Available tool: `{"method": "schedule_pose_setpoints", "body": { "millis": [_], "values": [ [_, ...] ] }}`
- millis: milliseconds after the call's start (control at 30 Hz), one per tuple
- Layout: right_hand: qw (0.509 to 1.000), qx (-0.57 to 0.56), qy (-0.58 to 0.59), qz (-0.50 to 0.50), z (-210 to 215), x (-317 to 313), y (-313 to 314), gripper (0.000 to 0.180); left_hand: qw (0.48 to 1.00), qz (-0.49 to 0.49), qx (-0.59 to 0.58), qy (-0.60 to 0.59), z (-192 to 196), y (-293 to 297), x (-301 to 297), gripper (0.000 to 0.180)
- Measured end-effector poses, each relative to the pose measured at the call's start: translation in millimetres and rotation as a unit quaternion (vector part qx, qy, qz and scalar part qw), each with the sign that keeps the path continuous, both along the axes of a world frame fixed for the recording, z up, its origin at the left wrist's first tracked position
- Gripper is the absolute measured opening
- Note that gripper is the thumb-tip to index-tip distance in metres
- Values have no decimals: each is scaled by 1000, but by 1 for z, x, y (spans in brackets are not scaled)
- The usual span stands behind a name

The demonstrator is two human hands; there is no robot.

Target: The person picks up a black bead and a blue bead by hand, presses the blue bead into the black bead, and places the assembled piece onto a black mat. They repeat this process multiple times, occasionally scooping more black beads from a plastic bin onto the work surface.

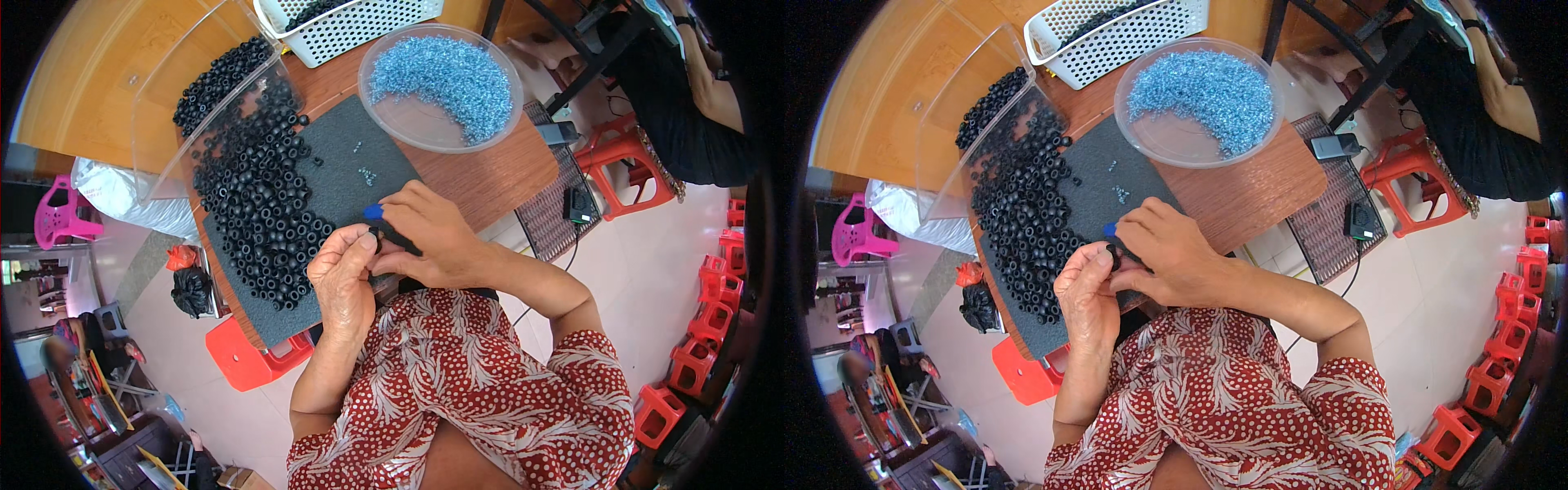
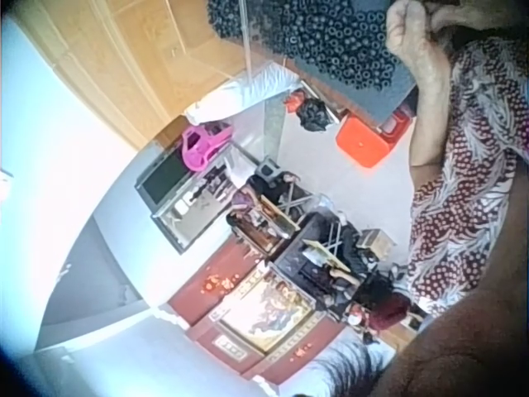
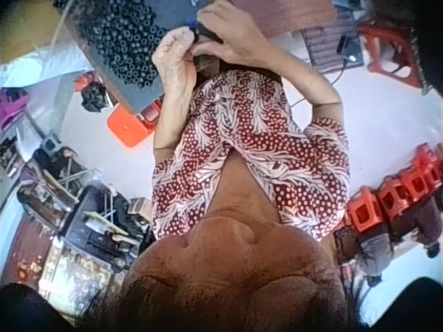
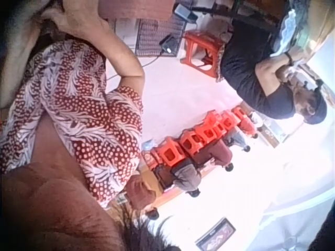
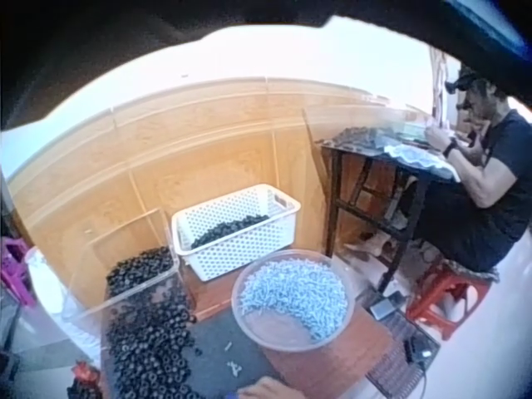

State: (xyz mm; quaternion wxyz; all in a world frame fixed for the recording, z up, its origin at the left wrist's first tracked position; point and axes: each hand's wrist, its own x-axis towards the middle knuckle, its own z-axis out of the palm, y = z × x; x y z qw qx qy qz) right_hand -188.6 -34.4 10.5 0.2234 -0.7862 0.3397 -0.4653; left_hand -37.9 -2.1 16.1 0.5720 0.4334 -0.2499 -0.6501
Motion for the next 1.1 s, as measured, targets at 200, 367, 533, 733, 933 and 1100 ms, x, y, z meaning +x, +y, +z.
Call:
{"method": "schedule_pose_setpoints", "body": {
  "millis": [200, 367, 533, 733, 933, 1100],
  "values": [
    [985, -102, 138, 12, 1, 5, -7, 29, 1000, -1, 1, -15, -1, 1, -1, 12],
    [968, -170, 183, 9, -1, 7, -9, 25, 1000, -12, 14, -13, -2, 1, 3, 13],
    [971, -189, 146, -23, -3, 7, -9, 24, 999, -22, 28, 4, 0, 2, 8, 20],
    [972, -183, 148, -1, -8, 4, -10, 23, 995, -92, 25, -24, -1, 11, 13, 30],
    [969, -182, 165, 42, -7, 2, -9, 23, 993, -107, -5, -41, -2, 14, 13, 35],
    [961, -175, 202, 73, 1, 1, -12, 26, 995, -97, 2, -36, -1, 14, 14, 31]
  ]
}}
